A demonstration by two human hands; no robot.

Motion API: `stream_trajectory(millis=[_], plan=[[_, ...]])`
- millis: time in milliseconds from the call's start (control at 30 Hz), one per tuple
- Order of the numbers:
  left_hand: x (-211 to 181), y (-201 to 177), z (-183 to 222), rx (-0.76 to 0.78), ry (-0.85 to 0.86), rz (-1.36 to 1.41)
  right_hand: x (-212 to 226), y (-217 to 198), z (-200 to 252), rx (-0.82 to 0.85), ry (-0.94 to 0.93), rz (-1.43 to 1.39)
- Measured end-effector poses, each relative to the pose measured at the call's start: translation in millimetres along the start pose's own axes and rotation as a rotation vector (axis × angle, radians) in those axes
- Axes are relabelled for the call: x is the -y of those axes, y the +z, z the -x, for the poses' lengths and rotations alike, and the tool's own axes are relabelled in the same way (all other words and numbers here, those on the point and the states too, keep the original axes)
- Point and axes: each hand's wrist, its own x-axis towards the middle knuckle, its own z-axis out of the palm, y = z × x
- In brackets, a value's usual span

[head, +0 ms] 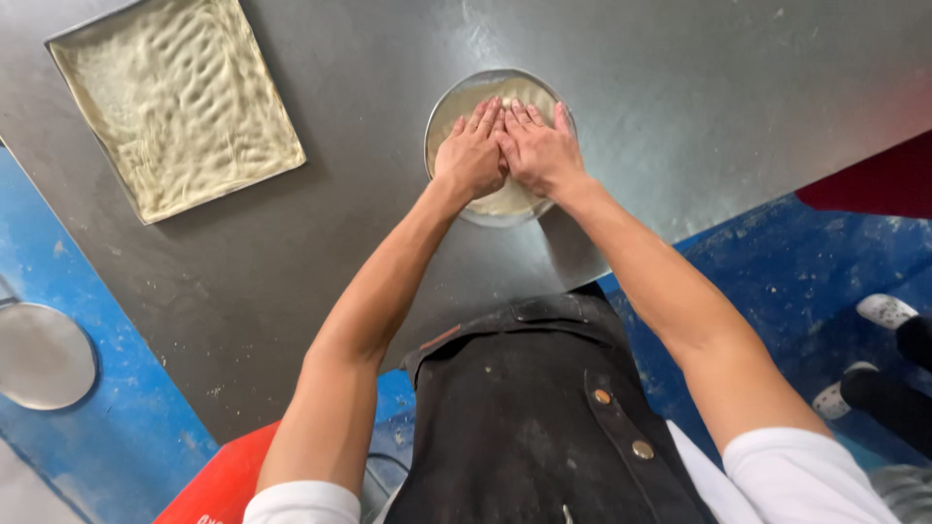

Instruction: The person spreads and flattens dough inside round metal pans by hand on a stainless steel counter, moving between different pans and occasionally shifting them to make room.

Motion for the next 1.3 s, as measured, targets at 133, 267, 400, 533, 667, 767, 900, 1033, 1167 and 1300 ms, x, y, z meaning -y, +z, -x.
stream_trajectory(millis=[133, 267, 400, 533, 667, 767, 900, 1033, 1167, 1300], plan=[[19, -40, 7, -0.426, -0.086, 0.095, 17, -10, 13, -0.367, 0.126, -0.047], [29, -55, 53, -0.269, -0.476, 0.268, 34, 0, 79, -0.017, -0.024, 0.126], [28, -27, 91, -0.147, -0.383, 0.561, 20, 7, 106, -0.029, 0.009, 0.025], [22, 0, 91, -0.002, -0.406, 0.699, 16, 12, 90, 0.005, 0.004, 0.182], [24, -1, 94, -0.148, -0.197, 0.875, 31, 17, 79, -0.101, 0.013, 0.039], [27, -18, 89, 0.041, -0.359, 1.016, 35, 18, 68, -0.095, -0.001, 0.081], [17, -40, 89, 0.137, -0.432, 1.043, 44, 18, 63, -0.119, -0.017, 0.105], [9, -43, 104, 0.165, -0.456, 1.115, 59, 24, 69, -0.23, 0.003, 0.006], [6, -32, 95, 0.121, -0.446, 1.175, 62, 26, 62, -0.098, -0.052, 0.152], [0, -8, 98, -0.025, -0.364, 1.173, 70, 34, 68, -0.137, -0.096, 0.183]])
